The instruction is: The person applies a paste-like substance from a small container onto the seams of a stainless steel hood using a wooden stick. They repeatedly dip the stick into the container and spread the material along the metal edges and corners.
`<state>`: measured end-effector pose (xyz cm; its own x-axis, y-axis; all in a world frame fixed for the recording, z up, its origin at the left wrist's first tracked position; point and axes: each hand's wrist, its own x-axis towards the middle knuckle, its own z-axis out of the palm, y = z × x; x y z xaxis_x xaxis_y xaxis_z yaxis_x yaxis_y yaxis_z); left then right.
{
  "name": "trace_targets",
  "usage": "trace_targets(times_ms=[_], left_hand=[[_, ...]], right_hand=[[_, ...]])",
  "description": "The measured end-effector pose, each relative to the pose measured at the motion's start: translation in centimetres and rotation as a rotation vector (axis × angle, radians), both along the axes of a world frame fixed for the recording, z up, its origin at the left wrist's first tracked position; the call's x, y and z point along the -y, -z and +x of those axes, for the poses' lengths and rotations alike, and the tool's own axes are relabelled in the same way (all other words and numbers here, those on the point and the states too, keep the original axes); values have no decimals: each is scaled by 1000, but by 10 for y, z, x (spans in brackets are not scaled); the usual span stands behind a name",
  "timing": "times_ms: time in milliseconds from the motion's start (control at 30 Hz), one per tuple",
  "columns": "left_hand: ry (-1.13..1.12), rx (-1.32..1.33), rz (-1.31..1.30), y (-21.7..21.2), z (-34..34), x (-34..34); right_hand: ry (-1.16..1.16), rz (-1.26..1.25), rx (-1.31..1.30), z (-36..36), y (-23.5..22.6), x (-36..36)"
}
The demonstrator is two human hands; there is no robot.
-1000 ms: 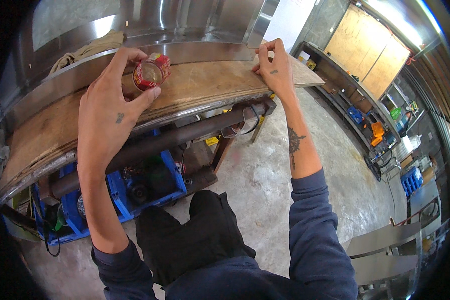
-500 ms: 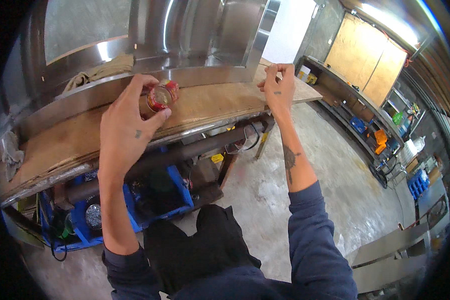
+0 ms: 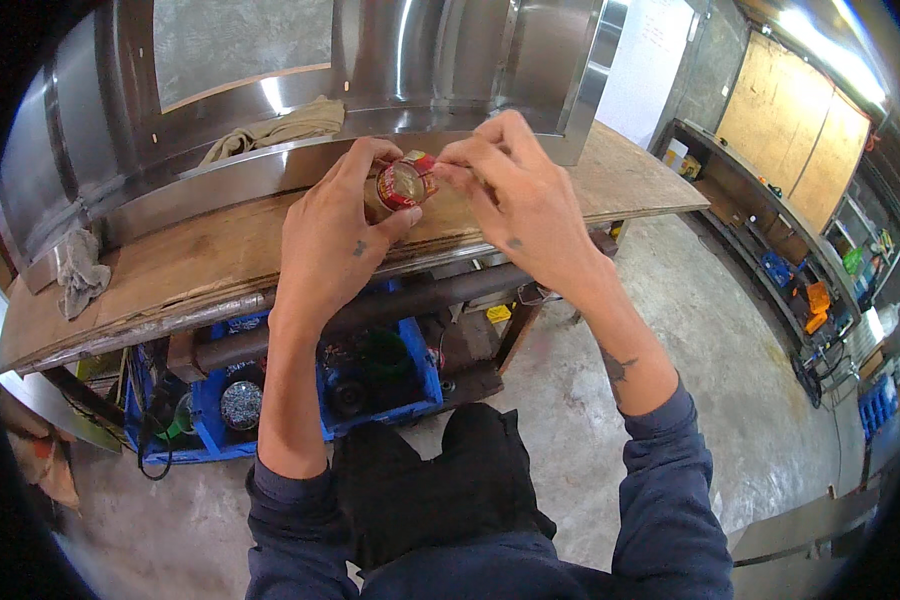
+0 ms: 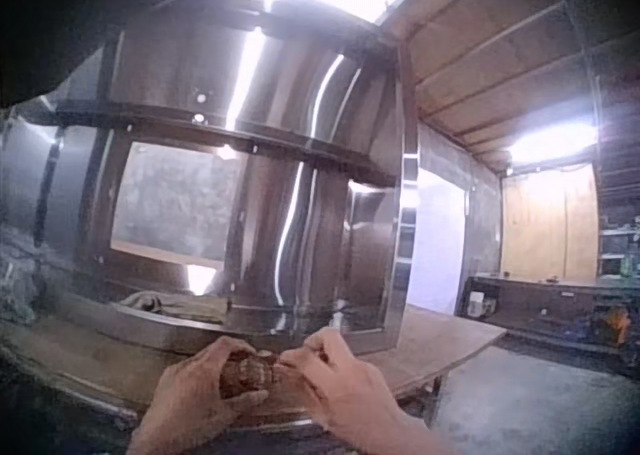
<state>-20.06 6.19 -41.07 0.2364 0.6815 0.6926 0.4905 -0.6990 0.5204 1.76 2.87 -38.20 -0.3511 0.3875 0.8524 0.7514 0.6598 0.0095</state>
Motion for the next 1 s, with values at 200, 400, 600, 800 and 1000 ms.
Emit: trace_targets(times_ms=[200, 400, 600, 800, 1000], left_hand=[[-8, -24, -17, -4, 3, 0], [-39, -9, -5, -1, -3, 0], [-41, 8, -45, -5, 4, 4], [-46, 6, -20, -3, 6, 2], [-61, 3, -24, -4, 5, 6]], right_hand=[[-12, -32, 5, 6, 7, -24], [-46, 30, -238, 14, 8, -11], [178, 59, -577, 104, 5, -36], [299, -101, -669, 163, 20, -66], [373, -167, -635, 165, 23, -72]])
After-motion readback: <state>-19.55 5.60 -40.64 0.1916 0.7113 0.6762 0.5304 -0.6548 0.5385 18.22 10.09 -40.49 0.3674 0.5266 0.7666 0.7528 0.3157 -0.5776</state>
